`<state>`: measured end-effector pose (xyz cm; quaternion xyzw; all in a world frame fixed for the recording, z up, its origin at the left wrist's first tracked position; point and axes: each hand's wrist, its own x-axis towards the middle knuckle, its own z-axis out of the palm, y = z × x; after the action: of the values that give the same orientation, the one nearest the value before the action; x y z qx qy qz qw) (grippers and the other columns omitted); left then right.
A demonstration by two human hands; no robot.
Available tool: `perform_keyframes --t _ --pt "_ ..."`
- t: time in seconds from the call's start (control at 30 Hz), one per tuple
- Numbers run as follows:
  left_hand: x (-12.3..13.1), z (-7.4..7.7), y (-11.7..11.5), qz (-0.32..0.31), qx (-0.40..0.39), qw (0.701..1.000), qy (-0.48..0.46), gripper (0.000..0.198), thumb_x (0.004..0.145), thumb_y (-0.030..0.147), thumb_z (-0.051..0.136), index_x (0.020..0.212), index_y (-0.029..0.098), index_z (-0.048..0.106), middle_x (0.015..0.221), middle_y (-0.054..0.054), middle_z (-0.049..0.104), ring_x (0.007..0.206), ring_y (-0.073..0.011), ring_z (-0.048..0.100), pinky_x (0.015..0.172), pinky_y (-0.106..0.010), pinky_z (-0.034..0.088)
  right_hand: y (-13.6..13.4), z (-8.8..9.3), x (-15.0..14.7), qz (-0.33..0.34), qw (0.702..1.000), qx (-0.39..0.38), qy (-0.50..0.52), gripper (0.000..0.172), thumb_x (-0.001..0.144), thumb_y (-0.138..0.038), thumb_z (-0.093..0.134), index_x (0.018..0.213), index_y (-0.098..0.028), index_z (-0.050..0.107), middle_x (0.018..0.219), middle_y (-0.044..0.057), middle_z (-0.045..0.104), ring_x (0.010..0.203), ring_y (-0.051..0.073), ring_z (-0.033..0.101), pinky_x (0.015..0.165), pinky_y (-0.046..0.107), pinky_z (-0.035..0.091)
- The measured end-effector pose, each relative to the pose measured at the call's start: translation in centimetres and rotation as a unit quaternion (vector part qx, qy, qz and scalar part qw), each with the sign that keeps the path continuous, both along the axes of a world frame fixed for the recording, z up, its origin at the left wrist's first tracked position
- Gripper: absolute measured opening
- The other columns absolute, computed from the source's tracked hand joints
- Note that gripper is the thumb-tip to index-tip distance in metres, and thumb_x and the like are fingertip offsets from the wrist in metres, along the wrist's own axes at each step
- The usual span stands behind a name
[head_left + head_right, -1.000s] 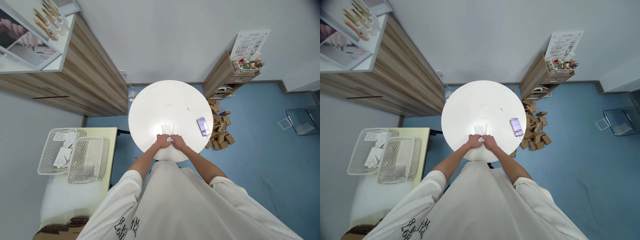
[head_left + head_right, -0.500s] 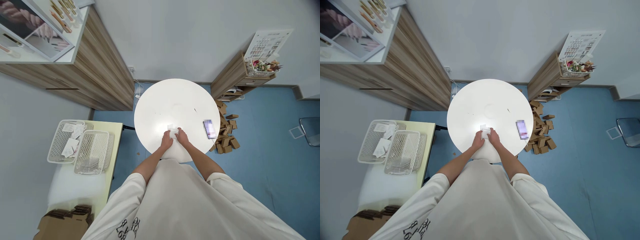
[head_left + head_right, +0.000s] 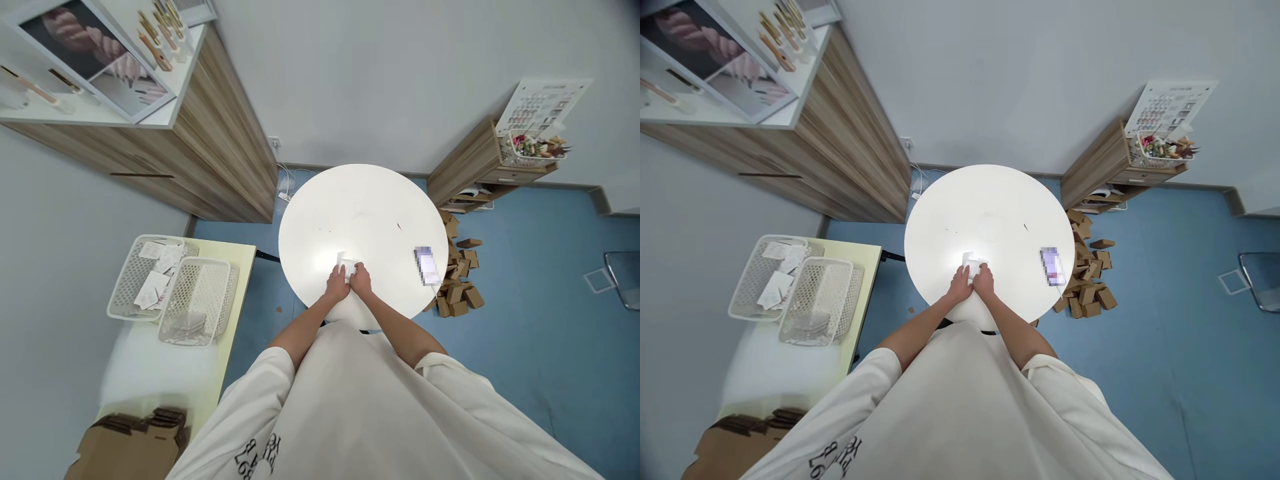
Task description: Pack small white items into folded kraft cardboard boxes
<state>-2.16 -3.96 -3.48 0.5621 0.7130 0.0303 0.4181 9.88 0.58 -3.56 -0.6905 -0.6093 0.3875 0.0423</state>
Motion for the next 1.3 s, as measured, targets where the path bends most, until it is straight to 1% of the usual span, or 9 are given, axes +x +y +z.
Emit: perform_keyframes --t 0.1,0.37,0.47,0.53,0.73,0.83,0.97,1.13,1.3 --pt "-3.8 -0.1 -0.1 0.014 0.001 1.000 0.008 0.078 0.090 0.032 0.052 0.158 0.022 0.016 0.167 -0.014 0.012 0.149 -0.0340 0.026 0.116 -0.045 0.031 -0.2 0.0 -3.4 0.043 0.999 0.006 0.029 0.051 0.087 -0.019 0.048 0.138 -0.016 0.045 0.124 0.012 0.062 0.110 0.023 0.060 0.091 0.032 0.048" --pt "-17.0 -0.4 0.1 0.007 0.056 0.998 0.040 0.081 0.085 0.021 0.051 0.159 0.020 0.017 0.167 -0.015 0.012 0.144 -0.0374 0.035 0.110 -0.048 0.038 0.8 -0.1 -15.0 0.186 0.981 0.014 0.052 0.069 0.085 -0.011 0.045 0.153 -0.015 0.037 0.149 0.012 0.049 0.134 0.023 0.049 0.113 0.038 0.039" --pt "-20.3 -0.4 0.0 -0.037 0.084 0.995 0.040 0.079 0.086 0.018 0.047 0.159 0.022 0.018 0.166 -0.014 0.017 0.143 -0.0355 0.038 0.112 -0.048 0.035 1.3 -0.2 -17.1 0.222 0.974 0.026 0.037 0.072 0.085 -0.011 0.045 0.156 -0.012 0.032 0.154 0.014 0.044 0.139 0.025 0.043 0.116 0.041 0.036" --pt "-21.4 -0.4 0.0 -0.067 0.093 0.993 0.039 0.075 0.087 0.018 0.046 0.158 0.023 0.022 0.166 -0.013 0.018 0.144 -0.0352 0.035 0.114 -0.050 0.031 1.6 -0.2 -17.5 0.241 0.970 0.025 0.014 0.073 0.085 -0.011 0.045 0.157 -0.012 0.030 0.156 0.014 0.040 0.141 0.025 0.040 0.116 0.042 0.035" --pt "-21.6 -0.2 0.4 -0.102 0.095 0.989 0.058 0.075 0.086 0.017 0.048 0.157 0.023 0.026 0.164 -0.015 0.023 0.150 -0.0359 0.022 0.120 -0.057 0.015 1.7 0.5 -17.3 0.271 0.960 -0.019 -0.062 0.079 0.085 -0.014 0.052 0.159 -0.015 0.024 0.161 0.016 0.029 0.143 0.032 0.035 0.111 0.043 0.038" --pt "-21.3 0.2 0.6 -0.111 0.115 0.984 0.079 0.072 0.086 0.017 0.049 0.155 0.022 0.030 0.161 -0.016 0.027 0.150 -0.0347 0.020 0.120 -0.056 0.016 1.9 1.3 -17.3 0.261 0.962 -0.034 -0.079 0.076 0.089 -0.020 0.054 0.159 -0.015 0.025 0.163 0.018 0.021 0.144 0.034 0.033 0.111 0.045 0.038" --pt "-20.8 0.9 0.1 -0.106 0.128 0.983 0.083 0.066 0.087 0.015 0.047 0.152 0.019 0.036 0.158 -0.017 0.032 0.148 -0.0342 0.026 0.118 -0.053 0.020 1.7 2.3 -16.5 0.257 0.964 0.011 -0.065 0.066 0.092 -0.023 0.052 0.155 -0.016 0.033 0.164 0.016 0.018 0.144 0.033 0.033 0.112 0.042 0.037" --pt "-18.5 2.2 -2.0 -0.070 0.144 0.983 0.093 0.068 0.087 0.013 0.046 0.153 0.021 0.034 0.158 -0.016 0.033 0.147 -0.0328 0.028 0.117 -0.050 0.022 0.3 3.3 -13.7 0.274 0.959 0.048 -0.058 0.057 0.094 -0.022 0.048 0.151 -0.017 0.040 0.162 0.015 0.025 0.142 0.030 0.036 0.111 0.040 0.038" --pt "-14.0 3.5 -5.9 -0.011 0.143 0.983 0.114 0.068 0.088 0.015 0.046 0.154 0.022 0.031 0.159 -0.014 0.032 0.146 -0.0315 0.029 0.117 -0.049 0.024 -2.7 3.7 -9.5 0.309 0.946 0.088 -0.046 0.052 0.095 -0.023 0.047 0.147 -0.018 0.046 0.159 0.014 0.031 0.138 0.030 0.041 0.110 0.042 0.038"
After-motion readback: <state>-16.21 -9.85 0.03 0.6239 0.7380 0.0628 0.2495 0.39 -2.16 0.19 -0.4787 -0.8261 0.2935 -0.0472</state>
